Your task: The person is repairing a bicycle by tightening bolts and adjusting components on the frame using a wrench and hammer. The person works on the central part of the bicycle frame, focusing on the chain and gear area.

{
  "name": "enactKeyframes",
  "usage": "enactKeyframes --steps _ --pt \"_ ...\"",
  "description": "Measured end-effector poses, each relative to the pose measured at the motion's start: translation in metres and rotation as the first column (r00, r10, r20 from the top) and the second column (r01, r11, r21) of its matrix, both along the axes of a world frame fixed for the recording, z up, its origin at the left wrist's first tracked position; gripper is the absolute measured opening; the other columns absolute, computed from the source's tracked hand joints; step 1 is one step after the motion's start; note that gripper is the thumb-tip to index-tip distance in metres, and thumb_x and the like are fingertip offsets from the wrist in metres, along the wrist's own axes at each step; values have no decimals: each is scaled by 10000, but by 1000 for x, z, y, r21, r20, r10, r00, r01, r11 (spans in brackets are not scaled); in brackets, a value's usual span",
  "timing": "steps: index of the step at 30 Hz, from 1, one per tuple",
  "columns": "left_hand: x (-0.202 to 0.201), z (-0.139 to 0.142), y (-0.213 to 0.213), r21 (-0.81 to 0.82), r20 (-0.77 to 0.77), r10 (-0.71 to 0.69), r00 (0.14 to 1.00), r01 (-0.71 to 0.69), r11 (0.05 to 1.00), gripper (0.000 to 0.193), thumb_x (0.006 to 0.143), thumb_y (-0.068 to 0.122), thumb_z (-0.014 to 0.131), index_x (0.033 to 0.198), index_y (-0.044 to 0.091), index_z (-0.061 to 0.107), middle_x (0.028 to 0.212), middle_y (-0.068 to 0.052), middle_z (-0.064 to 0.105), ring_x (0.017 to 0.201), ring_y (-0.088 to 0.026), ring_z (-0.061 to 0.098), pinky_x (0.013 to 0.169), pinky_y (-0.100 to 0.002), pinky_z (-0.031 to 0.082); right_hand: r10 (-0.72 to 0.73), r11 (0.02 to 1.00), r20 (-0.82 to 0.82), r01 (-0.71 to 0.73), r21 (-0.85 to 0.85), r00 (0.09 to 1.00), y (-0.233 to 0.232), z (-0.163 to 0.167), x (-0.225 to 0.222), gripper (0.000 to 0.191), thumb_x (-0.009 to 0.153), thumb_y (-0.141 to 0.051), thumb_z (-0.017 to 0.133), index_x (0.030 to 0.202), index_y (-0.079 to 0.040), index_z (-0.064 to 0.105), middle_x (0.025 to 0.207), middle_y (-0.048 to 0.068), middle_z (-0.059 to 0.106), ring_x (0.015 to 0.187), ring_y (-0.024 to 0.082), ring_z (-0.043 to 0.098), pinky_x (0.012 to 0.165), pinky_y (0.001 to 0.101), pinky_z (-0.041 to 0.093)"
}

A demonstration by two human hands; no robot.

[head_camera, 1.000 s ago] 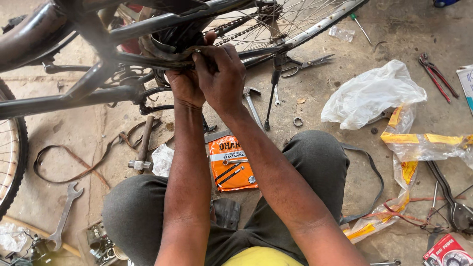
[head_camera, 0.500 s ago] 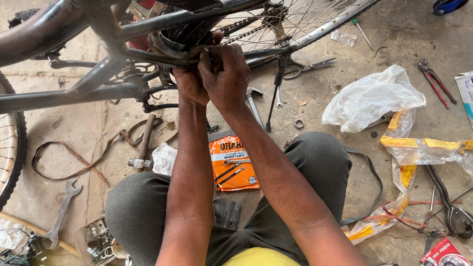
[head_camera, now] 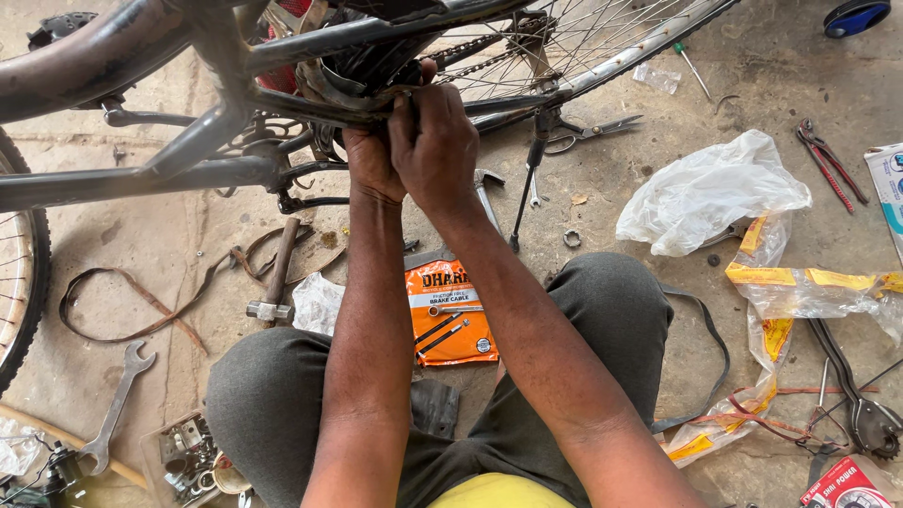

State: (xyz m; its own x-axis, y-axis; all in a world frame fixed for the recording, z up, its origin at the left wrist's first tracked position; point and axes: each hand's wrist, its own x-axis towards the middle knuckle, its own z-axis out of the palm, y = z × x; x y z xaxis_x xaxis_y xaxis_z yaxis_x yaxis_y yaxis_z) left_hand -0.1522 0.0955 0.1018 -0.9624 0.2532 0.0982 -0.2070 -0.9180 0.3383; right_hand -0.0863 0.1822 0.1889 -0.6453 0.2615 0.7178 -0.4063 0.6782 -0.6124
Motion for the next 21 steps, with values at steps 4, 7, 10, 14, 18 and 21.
enactKeyframes --steps 4,7,10,14,18,21 --pt "7 14 1 48 -131 -61 990 68 997 374 1108 287 538 1301 -11 654 1217 -146 730 1136 -227 696 1033 -363 575 48 994 -72 -55 -96 996 3 -4 2 180 1048 -221 665 968 -70 606 832 49 608 677 147 635 558 324 530" --pt "14 29 4 35 -185 -72 980 80 996 412 1124 327 506 1339 2 642 1259 -170 715 1201 -247 686 1073 -396 564 77 952 -8 -76 -298 997 11 -5 -1 259 942 -288 786 888 -90 627 750 1 630 605 91 613 505 261 537" --pt "19 43 5 67 -197 -167 966 183 981 500 1071 402 453 1343 24 635 1319 -179 702 1218 -246 681 1055 -382 559 163 844 90 -91 -529 983 20 -4 -5 374 833 -329 879 816 -84 597 688 -23 610 557 51 591 466 215 547" --pt "24 52 7 87 -233 -183 955 208 974 526 1080 427 425 1336 26 650 1348 -169 695 1202 -249 679 1051 -390 556 242 795 58 -164 -584 969 24 -2 -5 370 820 -311 906 822 -77 620 701 -27 628 590 29 579 502 192 506" --pt "24 53 6 116 -156 -197 968 216 969 492 1118 374 428 1351 8 660 1368 -163 691 1250 -238 667 1090 -383 536 310 753 16 -236 -614 951 25 1 -2 355 830 -305 904 843 -83 628 725 -27 645 627 22 586 540 181 496" --pt "23 50 4 82 -234 -201 951 225 971 485 1086 382 439 1324 23 662 1340 -149 699 1231 -244 670 1071 -417 534 348 735 13 -264 -625 938 27 2 -1 345 845 -308 897 855 -75 643 721 -23 648 638 25 594 558 179 497"
